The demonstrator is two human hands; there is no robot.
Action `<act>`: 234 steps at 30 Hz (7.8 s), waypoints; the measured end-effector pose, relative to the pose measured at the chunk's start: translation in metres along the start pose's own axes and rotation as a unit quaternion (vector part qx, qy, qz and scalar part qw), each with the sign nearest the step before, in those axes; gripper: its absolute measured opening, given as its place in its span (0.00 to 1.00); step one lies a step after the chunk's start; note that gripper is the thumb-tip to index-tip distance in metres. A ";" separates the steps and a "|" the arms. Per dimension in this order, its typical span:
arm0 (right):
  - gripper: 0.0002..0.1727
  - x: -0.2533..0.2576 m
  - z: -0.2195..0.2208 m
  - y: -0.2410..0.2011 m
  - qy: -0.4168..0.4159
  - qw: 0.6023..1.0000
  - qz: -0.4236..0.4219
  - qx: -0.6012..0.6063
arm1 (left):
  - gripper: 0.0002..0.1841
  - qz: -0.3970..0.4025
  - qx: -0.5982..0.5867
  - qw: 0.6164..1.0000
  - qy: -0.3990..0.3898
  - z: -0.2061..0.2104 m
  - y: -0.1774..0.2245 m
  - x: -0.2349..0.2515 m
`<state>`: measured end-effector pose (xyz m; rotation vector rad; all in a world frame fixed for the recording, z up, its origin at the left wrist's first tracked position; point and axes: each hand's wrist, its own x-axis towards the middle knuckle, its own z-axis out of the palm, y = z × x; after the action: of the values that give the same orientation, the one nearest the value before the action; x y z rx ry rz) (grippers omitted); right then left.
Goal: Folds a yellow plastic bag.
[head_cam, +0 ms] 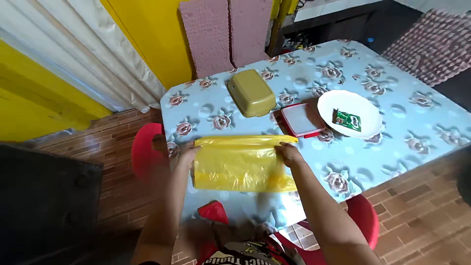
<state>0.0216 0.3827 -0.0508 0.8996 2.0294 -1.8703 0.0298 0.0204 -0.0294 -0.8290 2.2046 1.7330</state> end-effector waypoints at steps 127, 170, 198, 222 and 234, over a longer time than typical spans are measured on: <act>0.18 -0.087 -0.028 0.138 -0.111 0.674 -0.264 -0.681 | 0.13 0.317 0.495 0.797 -0.139 -0.038 -0.103 -0.026; 0.34 -0.064 -0.038 0.086 -0.114 0.759 -0.070 -0.637 | 0.46 0.084 0.397 0.913 -0.038 -0.004 -0.120 -0.050; 0.25 -0.093 -0.004 0.167 -0.192 0.630 -0.591 -0.466 | 0.12 0.468 0.418 0.747 -0.219 0.115 -0.164 -0.139; 0.14 -0.098 -0.009 0.180 -0.274 0.741 -0.476 -0.387 | 0.24 -0.201 -0.011 0.971 -0.129 0.120 -0.118 -0.152; 0.23 -0.096 0.030 0.133 -0.242 0.788 -0.274 -0.495 | 0.25 -0.102 -0.014 0.983 -0.153 0.118 -0.134 -0.161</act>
<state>0.1669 0.3267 -0.1095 -0.4436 2.5172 -0.7338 0.2152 0.1593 -0.0932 -0.7101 1.8333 1.6685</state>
